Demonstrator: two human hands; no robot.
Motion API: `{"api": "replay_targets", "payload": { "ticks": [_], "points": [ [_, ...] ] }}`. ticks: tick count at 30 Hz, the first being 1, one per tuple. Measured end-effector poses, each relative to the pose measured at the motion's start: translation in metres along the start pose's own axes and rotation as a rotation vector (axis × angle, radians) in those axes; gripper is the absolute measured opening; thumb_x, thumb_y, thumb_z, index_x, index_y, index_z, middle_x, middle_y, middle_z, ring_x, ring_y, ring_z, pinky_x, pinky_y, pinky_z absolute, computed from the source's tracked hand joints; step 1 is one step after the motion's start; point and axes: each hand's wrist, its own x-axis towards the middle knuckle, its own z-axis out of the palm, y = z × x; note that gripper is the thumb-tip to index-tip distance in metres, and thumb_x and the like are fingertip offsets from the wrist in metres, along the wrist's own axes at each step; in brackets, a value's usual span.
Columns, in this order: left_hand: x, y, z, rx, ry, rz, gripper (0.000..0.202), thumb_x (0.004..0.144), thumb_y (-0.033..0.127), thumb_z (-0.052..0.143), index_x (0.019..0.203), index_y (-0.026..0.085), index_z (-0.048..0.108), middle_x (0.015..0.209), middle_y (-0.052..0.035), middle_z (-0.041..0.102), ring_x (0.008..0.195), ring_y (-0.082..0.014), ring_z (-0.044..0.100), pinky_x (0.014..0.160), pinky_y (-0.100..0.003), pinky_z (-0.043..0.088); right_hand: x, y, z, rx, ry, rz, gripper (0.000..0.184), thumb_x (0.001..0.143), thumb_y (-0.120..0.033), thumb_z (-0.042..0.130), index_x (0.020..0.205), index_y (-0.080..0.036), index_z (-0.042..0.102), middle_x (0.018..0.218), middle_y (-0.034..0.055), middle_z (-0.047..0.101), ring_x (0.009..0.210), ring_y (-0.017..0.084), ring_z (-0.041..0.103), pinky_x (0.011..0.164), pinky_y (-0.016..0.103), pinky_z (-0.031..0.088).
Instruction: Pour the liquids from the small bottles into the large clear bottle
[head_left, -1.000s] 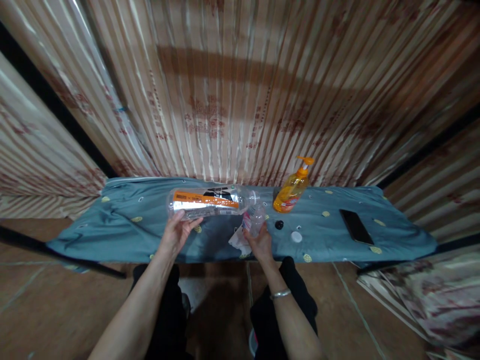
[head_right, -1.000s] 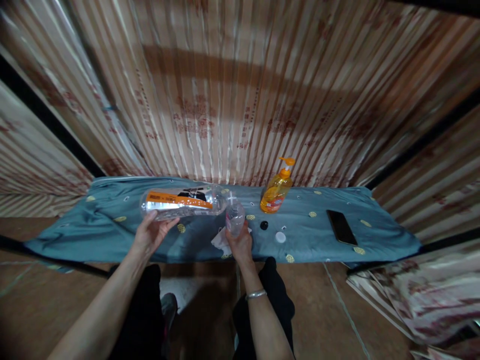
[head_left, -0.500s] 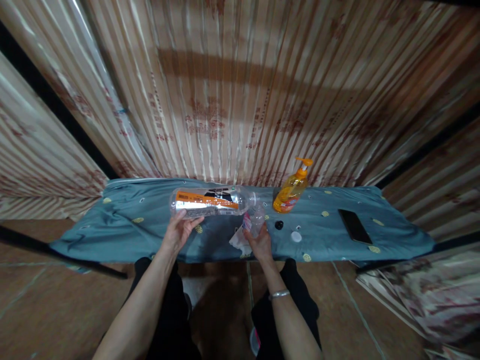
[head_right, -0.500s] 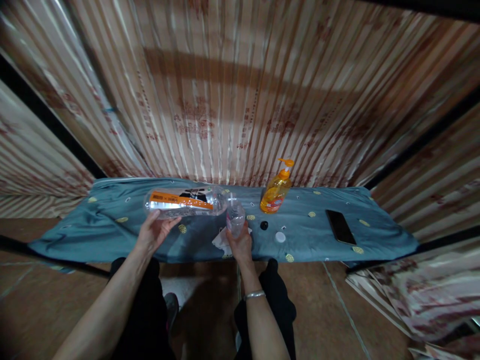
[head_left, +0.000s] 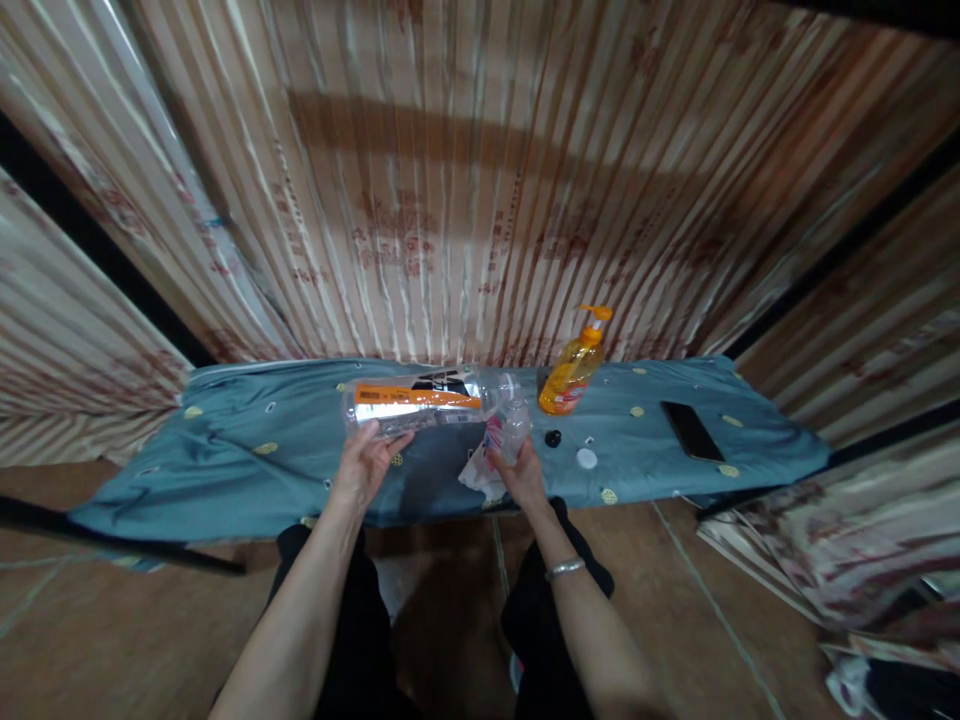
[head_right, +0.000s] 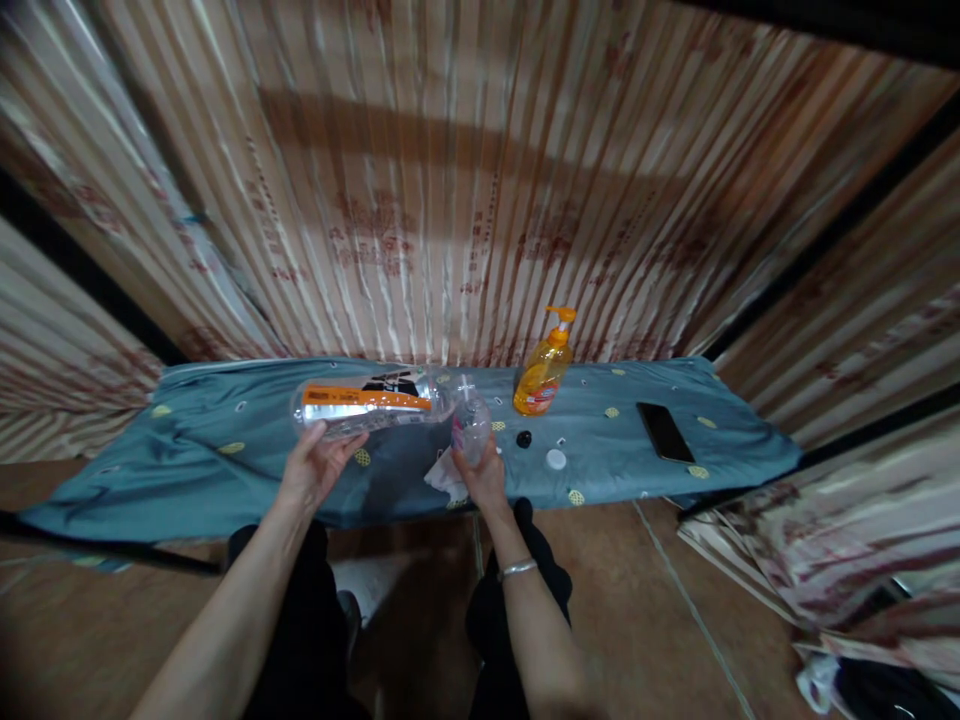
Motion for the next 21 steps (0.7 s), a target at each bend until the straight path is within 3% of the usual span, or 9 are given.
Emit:
{"api": "replay_targets", "payload": {
  "ticks": [3,10,21],
  "points": [
    [-0.001,-0.001,0.002,-0.002,-0.011,0.003,0.058,0.062,0.032,0.097,0.114,0.022,0.073,0.090,-0.0037,0.083,0.078,-0.0236,0.080,0.077,-0.039,0.069,-0.001,-0.004,0.000,-0.021,0.001,0.086,0.055,0.078,-0.043,0.076,0.126,-0.021,0.064,0.100,0.0094,0.081,0.097,0.036,0.079,0.087,0.049,0.064],
    [-0.003,-0.002,0.000,0.030,-0.051,0.048,0.060,0.060,0.033,0.098,0.113,0.023,0.073,0.088,-0.0027,0.082,0.084,-0.0254,0.080,0.080,-0.041,0.068,0.000,-0.006,-0.002,-0.003,-0.007,0.070,0.059,0.077,-0.042,0.077,0.130,-0.020,0.062,0.101,0.0080,0.081,0.098,0.036,0.080,0.089,0.050,0.064],
    [-0.008,-0.001,-0.002,0.050,0.000,0.021,0.052,0.051,0.021,0.100,0.096,0.020,0.073,0.085,-0.0020,0.080,0.085,-0.0249,0.078,0.083,-0.042,0.067,-0.002,-0.013,-0.005,-0.031,-0.038,0.102,0.065,0.078,-0.040,0.078,0.136,-0.015,0.059,0.109,0.0139,0.081,0.106,0.036,0.079,0.094,0.049,0.063]
  ]
}}
